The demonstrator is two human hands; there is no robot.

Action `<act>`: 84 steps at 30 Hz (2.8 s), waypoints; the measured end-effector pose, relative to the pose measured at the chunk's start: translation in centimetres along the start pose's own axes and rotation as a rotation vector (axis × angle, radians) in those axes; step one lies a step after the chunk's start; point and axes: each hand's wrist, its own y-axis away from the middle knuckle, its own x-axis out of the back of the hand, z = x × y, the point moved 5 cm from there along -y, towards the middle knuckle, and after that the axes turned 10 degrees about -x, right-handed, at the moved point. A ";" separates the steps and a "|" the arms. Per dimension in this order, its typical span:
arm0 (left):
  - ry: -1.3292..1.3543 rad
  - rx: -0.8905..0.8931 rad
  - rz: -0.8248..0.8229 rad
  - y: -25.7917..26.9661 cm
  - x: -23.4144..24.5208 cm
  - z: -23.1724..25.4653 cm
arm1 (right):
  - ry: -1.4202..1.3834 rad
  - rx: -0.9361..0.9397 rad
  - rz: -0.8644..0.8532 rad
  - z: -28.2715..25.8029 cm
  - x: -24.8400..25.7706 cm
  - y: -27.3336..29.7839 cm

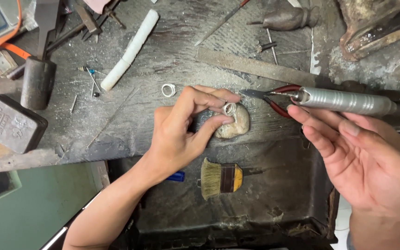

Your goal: Polishing a small jewelry piece using a rotary tool and a brush on a workbench.

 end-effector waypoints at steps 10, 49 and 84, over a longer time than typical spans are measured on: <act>-0.062 -0.073 0.009 -0.1 0.0 0.1 | 0.007 -0.035 -0.020 0.8 0.1 0.0; 0.651 0.420 0.296 8.4 -0.8 2.0 | 1.595 0.308 0.036 18.0 -1.4 3.1; 0.714 0.886 0.375 16.0 -4.9 0.9 | 1.421 0.769 0.121 8.6 -6.1 3.6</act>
